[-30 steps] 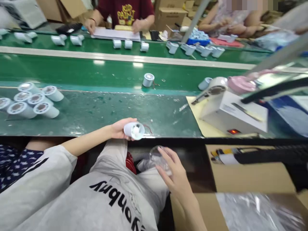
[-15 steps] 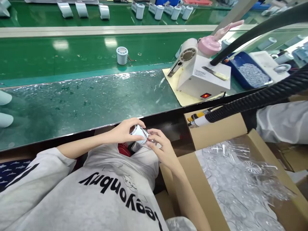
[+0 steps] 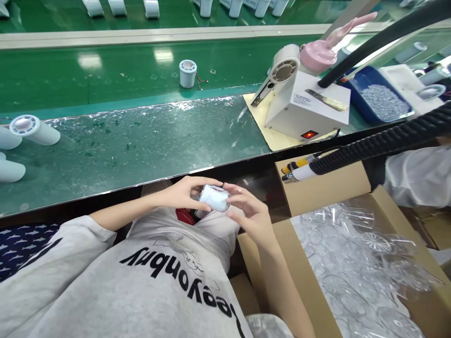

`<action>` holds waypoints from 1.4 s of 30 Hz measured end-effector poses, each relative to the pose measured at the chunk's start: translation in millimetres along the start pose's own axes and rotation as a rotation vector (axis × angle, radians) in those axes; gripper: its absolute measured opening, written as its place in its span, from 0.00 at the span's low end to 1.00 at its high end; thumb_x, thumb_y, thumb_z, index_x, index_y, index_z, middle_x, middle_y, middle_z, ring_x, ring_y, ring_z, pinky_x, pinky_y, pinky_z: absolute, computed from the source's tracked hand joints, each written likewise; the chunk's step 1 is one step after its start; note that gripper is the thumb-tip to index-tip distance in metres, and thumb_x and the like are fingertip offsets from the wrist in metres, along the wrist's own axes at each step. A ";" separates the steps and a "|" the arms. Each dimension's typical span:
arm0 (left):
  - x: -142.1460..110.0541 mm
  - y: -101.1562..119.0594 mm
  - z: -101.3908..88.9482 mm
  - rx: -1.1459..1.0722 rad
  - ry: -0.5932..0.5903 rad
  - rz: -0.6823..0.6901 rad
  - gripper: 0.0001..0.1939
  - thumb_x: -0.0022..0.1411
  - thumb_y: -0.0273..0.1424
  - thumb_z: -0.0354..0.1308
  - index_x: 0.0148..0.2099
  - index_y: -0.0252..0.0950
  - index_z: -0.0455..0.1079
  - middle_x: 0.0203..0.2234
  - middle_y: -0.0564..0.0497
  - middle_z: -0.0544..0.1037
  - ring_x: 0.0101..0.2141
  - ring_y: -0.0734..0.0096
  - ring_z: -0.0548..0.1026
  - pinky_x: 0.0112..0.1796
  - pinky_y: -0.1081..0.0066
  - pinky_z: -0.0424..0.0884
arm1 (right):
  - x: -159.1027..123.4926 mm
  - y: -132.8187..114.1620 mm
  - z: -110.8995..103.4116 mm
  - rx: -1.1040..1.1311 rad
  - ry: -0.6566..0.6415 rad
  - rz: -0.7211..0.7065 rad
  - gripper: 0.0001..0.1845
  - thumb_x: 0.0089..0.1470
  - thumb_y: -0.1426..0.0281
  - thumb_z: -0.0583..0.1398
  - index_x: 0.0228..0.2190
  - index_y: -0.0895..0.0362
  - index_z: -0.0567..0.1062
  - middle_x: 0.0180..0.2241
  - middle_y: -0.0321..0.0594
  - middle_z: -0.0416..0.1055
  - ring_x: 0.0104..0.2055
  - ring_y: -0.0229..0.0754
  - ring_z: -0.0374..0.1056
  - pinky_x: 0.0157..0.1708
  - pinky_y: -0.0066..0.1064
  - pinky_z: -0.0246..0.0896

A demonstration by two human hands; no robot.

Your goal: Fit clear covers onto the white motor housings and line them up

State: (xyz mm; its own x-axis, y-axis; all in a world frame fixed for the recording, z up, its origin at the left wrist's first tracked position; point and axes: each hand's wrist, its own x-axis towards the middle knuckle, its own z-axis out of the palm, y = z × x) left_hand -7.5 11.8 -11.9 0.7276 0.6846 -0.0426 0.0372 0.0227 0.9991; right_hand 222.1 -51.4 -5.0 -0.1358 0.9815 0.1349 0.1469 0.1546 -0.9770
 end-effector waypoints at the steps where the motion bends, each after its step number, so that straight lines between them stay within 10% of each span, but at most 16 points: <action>1: -1.4 1.2 0.8 -0.058 0.016 -0.045 0.36 0.53 0.36 0.73 0.64 0.37 0.70 0.57 0.39 0.77 0.47 0.62 0.80 0.46 0.65 0.77 | -2.0 -0.4 -0.1 -0.084 -0.039 -0.054 0.11 0.52 0.65 0.72 0.39 0.49 0.83 0.54 0.44 0.78 0.57 0.55 0.75 0.55 0.47 0.73; 6: -6.3 7.4 0.0 -0.123 -0.006 -0.110 0.38 0.53 0.34 0.74 0.65 0.38 0.69 0.58 0.39 0.76 0.42 0.67 0.81 0.42 0.69 0.77 | -12.6 0.1 -0.2 -0.249 -0.060 -0.192 0.17 0.56 0.70 0.70 0.48 0.49 0.79 0.58 0.46 0.76 0.59 0.53 0.74 0.58 0.46 0.72; 17: -10.1 18.4 -1.9 0.113 -0.098 0.220 0.38 0.56 0.35 0.73 0.67 0.44 0.68 0.64 0.40 0.72 0.63 0.55 0.72 0.60 0.60 0.71 | -22.0 -9.6 -5.4 -0.006 -0.091 0.002 0.21 0.55 0.67 0.72 0.50 0.47 0.77 0.55 0.43 0.76 0.55 0.48 0.76 0.51 0.38 0.78; 42: -14.9 20.4 -2.1 0.205 -0.129 0.231 0.35 0.58 0.35 0.72 0.67 0.45 0.69 0.65 0.40 0.71 0.65 0.53 0.69 0.65 0.53 0.64 | -19.8 -9.7 3.4 0.391 -0.053 0.486 0.25 0.51 0.49 0.69 0.42 0.52 0.74 0.33 0.35 0.74 0.30 0.40 0.74 0.27 0.31 0.76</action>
State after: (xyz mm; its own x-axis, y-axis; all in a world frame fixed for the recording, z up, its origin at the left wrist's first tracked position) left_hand -19.0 3.6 9.1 0.8130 0.5567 0.1708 -0.0115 -0.2779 0.9605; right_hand 220.1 -72.6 1.2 -0.1931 0.9207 -0.3391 -0.1636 -0.3710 -0.9141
